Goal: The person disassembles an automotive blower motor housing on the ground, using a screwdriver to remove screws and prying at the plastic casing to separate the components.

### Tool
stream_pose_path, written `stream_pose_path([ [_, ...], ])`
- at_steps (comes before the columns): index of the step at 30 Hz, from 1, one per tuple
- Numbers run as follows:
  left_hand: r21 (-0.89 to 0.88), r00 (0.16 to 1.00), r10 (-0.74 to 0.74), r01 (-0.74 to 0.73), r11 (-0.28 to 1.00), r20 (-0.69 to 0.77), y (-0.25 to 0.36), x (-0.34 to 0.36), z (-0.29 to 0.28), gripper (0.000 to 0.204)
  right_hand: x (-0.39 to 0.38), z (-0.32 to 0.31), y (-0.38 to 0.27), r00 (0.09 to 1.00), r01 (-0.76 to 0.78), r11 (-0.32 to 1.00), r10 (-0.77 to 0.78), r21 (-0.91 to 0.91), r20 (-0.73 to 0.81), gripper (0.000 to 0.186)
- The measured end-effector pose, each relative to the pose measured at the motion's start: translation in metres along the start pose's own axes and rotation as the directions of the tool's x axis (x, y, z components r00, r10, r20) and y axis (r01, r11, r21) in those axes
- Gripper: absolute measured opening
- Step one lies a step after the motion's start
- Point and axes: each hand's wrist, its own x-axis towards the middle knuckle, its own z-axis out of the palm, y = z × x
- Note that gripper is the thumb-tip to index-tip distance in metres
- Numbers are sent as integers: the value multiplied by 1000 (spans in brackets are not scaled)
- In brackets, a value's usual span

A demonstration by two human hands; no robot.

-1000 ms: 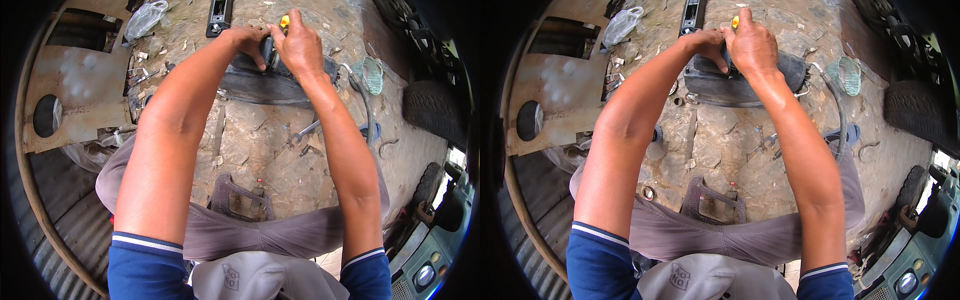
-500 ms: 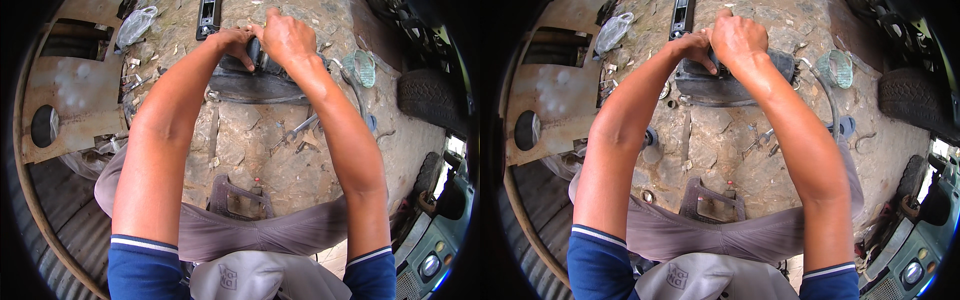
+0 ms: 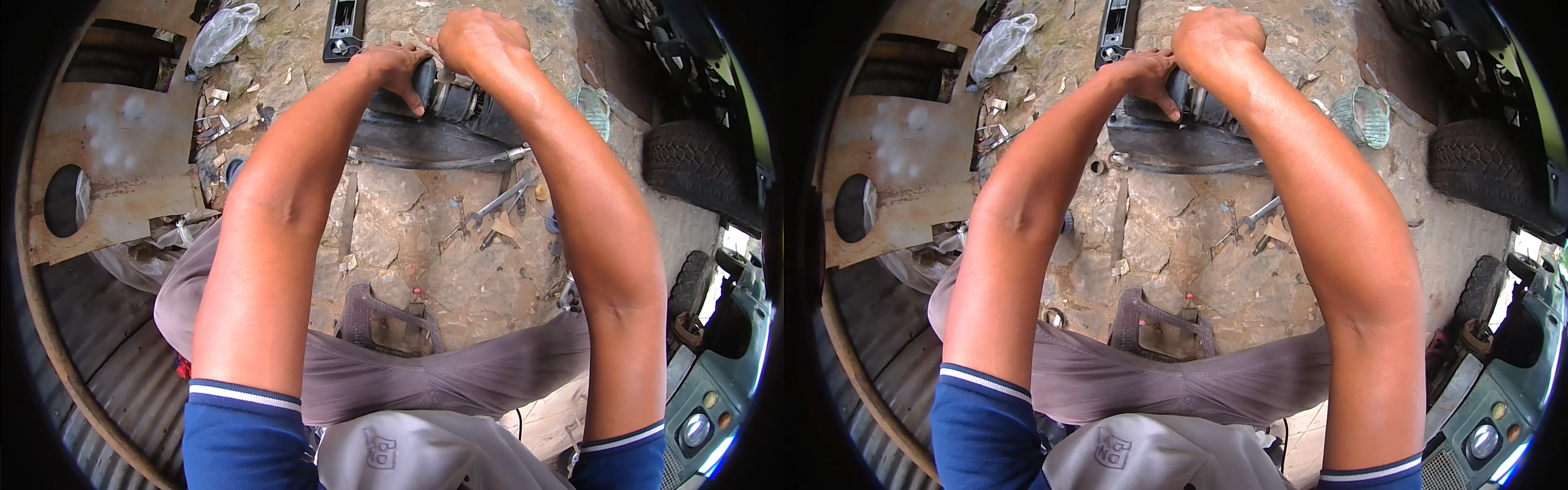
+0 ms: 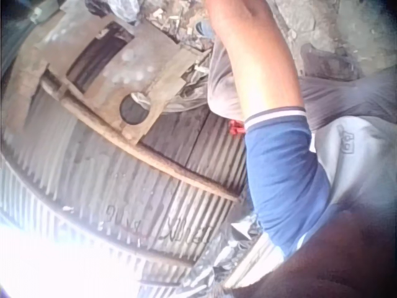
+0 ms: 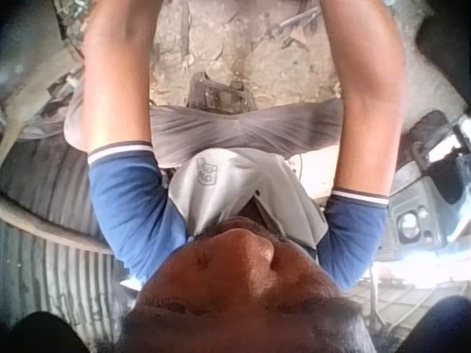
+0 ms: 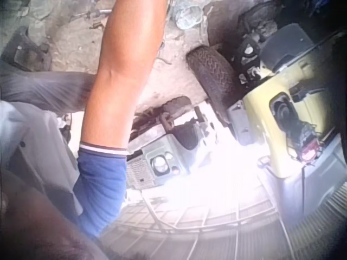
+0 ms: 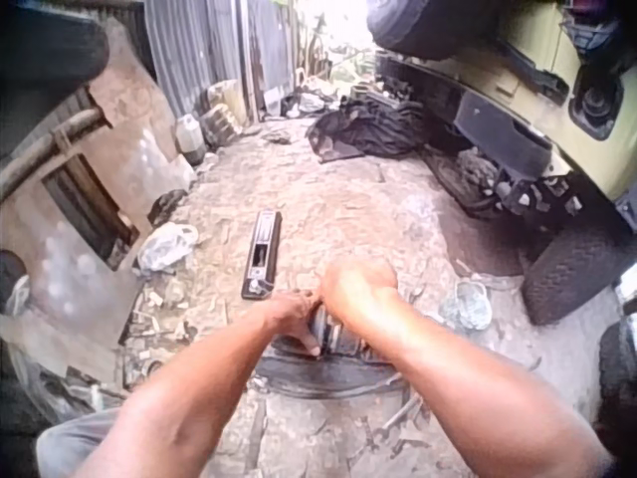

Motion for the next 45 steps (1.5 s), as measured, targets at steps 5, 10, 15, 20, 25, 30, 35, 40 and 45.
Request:
stream_pose_path([
  [5, 31, 999, -34, 34, 999, -11, -5, -1, 6, 129, -10, 14, -6, 969, 47, 996, -28, 74, -244, 42],
  [10, -14, 999, -18, 17, 1000, -41, -2, 0, 7, 130, -5, 14, 2, 976, 120, 989, -101, 91, -193, 47],
  [15, -52, 998, -61, 59, 997, -24, -9, 2, 15, 130, -14, 10, -7, 983, 46, 999, -40, 28, -179, 49],
  [20, -10, 999, -28, 27, 1000, -32, -3, -3, 10, 126, -2, 15, 5, 971, 191, 977, -174, 95, -162, 45],
  [25, 36, 1000, -16, 17, 999, -25, 4, -7, 5, 127, 6, 22, 22, 877, 463, 865, -414, 193, -244, 41],
  [30, -28, 1000, -5, 5, 1000, -27, -4, -14, 7, 124, -14, -5, -10, 994, 99, 995, -98, -17, 42, 49],
  [35, 2, 1000, -5, 5, 1000, -2, 4, -13, 2, 127, 3, 12, 8, 976, 214, 977, -214, 6, 30, 42],
  [40, 9, 1000, -4, 4, 1000, -17, 4, -18, 8, 129, -18, 6, 20, 885, 461, 885, -464, 63, 49, 55],
  [45, -25, 1000, -8, 8, 1000, 13, 1, -16, 2, 128, -33, -7, -6, 990, 107, 992, -99, -72, 104, 65],
])
